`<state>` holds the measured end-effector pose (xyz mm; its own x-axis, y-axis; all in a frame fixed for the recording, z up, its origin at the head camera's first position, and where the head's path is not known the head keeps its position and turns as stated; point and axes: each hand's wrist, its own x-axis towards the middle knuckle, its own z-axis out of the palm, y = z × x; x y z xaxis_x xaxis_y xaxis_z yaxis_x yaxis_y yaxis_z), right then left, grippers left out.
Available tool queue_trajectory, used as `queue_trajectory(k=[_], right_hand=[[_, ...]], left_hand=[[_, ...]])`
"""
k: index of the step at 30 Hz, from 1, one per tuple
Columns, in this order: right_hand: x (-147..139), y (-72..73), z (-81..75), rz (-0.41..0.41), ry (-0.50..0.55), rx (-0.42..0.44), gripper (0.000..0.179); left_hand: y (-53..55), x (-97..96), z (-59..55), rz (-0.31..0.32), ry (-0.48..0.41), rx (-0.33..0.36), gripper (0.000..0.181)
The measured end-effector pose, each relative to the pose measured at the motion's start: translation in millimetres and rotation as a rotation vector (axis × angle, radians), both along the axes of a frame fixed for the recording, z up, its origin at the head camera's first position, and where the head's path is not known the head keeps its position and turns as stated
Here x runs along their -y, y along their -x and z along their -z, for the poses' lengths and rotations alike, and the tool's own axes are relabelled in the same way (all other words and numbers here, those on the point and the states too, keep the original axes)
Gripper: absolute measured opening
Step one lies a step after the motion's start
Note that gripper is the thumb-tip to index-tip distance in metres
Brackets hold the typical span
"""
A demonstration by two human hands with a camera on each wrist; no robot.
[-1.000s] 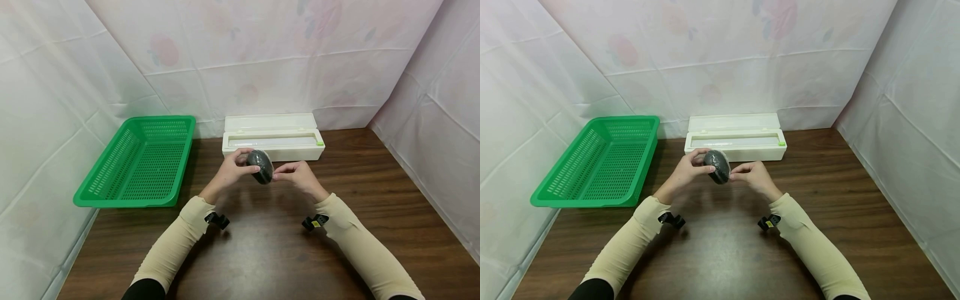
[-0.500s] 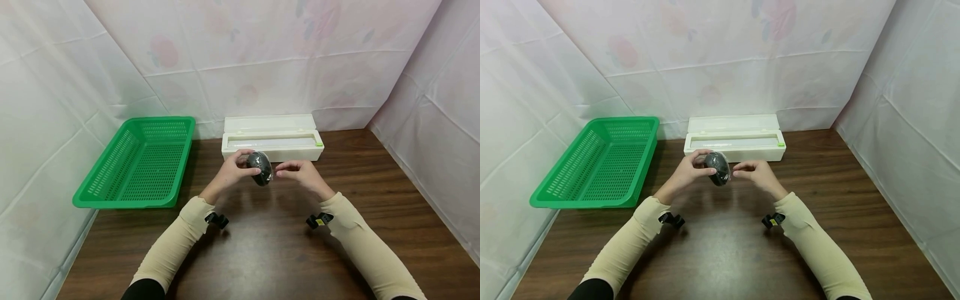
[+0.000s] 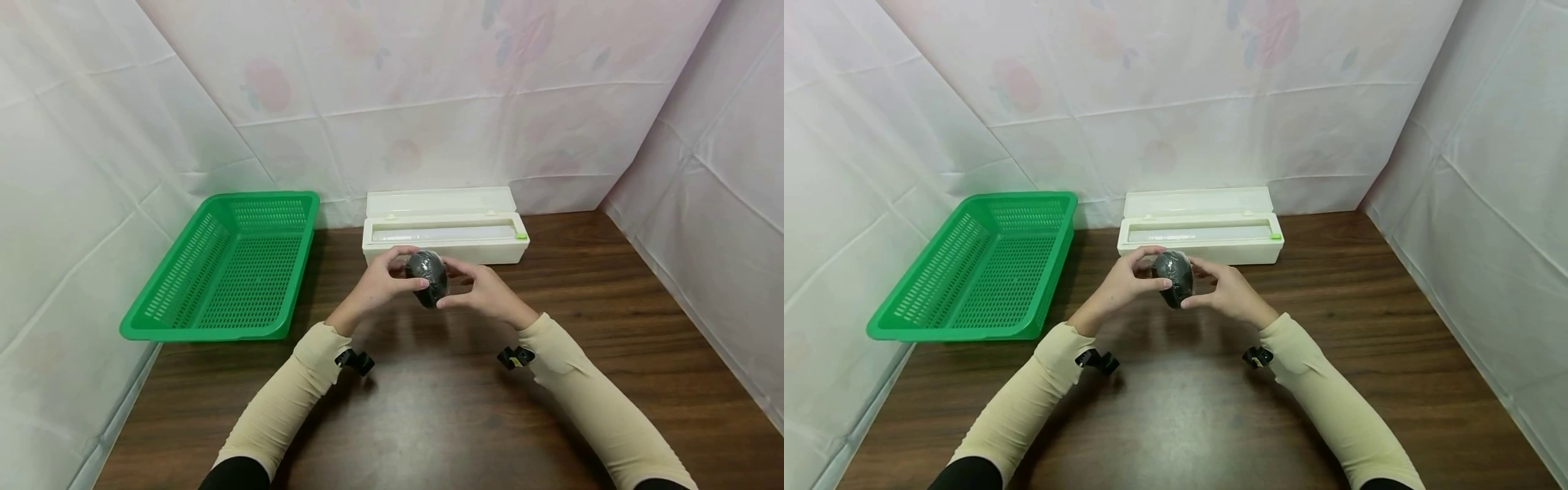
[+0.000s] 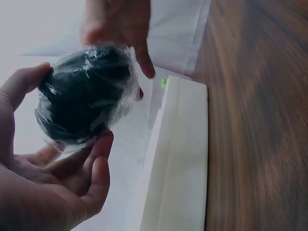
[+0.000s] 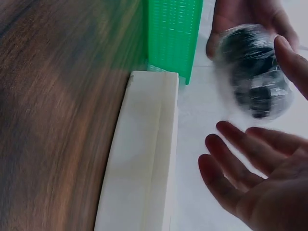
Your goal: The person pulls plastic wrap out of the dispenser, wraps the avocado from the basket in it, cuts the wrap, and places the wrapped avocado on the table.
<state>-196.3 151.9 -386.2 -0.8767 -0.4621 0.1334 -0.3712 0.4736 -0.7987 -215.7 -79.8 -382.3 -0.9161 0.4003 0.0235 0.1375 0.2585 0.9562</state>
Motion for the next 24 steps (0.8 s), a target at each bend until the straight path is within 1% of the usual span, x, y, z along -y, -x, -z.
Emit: queue_trajectory(k=[2, 6, 9, 14, 16, 20, 24], right_hand=[[1, -0.9, 1.0, 0.012, 0.011, -0.009, 0.076], [0, -1.2, 4.5, 0.033, 0.042, 0.003, 0.071], [-3, -0.6, 6.3, 0.009, 0.069, 0.041, 0.070], [-10, 1.0, 3.4, -0.063, 0.239, 0.171, 0.060], [-12, 1.1, 0.8, -0.064, 0.305, 0.214, 0.058], [-11, 0.6, -2.6, -0.016, 0.344, 0.216, 0.051], [-8, -1.6, -6.4, 0.035, 0.376, 0.206, 0.046]], left_hand=[[-1.2, -0.3, -2.0, 0.017, -0.011, 0.010, 0.059], [-1.7, -0.4, -3.0, 0.051, -0.035, 0.028, 0.058], [-2.0, 0.5, -2.0, 0.066, -0.047, 0.043, 0.057], [-2.9, 2.2, -2.3, 0.077, -0.080, 0.091, 0.057], [-3.3, 2.8, -3.9, 0.079, -0.109, 0.116, 0.057], [-3.4, 2.5, -6.5, 0.087, -0.173, 0.148, 0.056], [-3.0, 1.5, -7.2, 0.096, -0.231, 0.138, 0.055]])
